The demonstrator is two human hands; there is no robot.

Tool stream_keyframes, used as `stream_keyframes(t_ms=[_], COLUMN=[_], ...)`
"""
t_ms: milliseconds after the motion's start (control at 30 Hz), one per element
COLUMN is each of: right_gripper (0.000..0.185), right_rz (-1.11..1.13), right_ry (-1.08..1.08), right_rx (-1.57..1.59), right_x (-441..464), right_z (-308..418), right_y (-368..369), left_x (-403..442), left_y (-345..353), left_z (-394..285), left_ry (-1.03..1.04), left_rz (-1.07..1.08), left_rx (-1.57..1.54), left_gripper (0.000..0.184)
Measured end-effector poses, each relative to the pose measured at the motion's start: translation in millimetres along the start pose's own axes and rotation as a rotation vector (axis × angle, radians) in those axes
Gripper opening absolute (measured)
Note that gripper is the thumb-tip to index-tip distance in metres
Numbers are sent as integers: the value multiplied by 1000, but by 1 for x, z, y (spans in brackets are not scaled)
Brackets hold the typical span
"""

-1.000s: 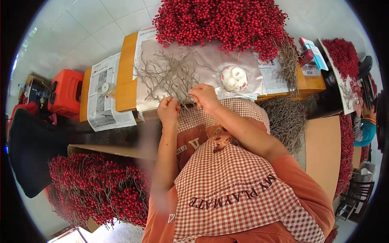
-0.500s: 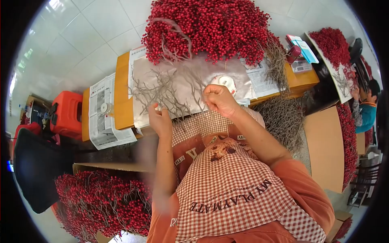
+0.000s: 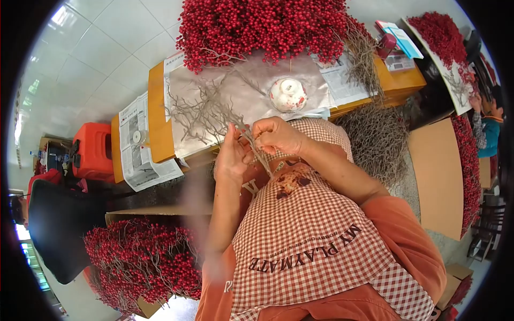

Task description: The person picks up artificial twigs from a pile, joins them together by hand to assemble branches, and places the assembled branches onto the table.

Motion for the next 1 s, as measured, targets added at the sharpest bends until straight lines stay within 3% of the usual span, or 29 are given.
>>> stream_keyframes(t_ms=[133,200,233,333,467,533,567,633,767,900,1000], right_gripper=[10,7,7,10,12,19,19,36,38,27,19], right_rz=[-44,-75,-71,-74,-24,2,-1,-40,-97,-155,-208], right_ry=[58,114,118,-164,-156,-47,-51,227,237,112,-167], right_rx=[-180,-322,-312,-613,-707,-783,-783,-105,-85,-46,-338], right_x=[-18,-33,-37,-45,-51,-49,-52,-57,-42,-34,-38], right_z=[-14,-22,-28,-7,-4,-10,-6,-22,-24,-18,-2], right_y=[-14,-22,-23,-20,-10,-8,-5,-5,-3,-2,-14], left_x=[2,-8,-12,-16,-36,-49,-49,-56,-61,-69,-75], left_y=[6,15,16,10,30,49,52,50,51,61,50], left_z=[-8,-24,-22,-27,-31,-41,-39,-52,-52,-56,-58], left_ry=[163,287,284,423,424,518,520,691,810,774,743], left_rz=[73,213,203,89,138,99,102,11,14,42,17], left_rx=[-9,-34,-30,43,121,195,198,298,446,321,294], left_gripper=[28,15,15,21,21,21,21,21,21,20,19])
Point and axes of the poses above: each hand's wrist, its own x-axis towards the middle knuckle, its own y-axis out of the palm, z = x × y, the point moved 10 cm from there along x, towards the middle knuckle, and after that the axes turned 5 degrees about y, right-handed, at the moved point
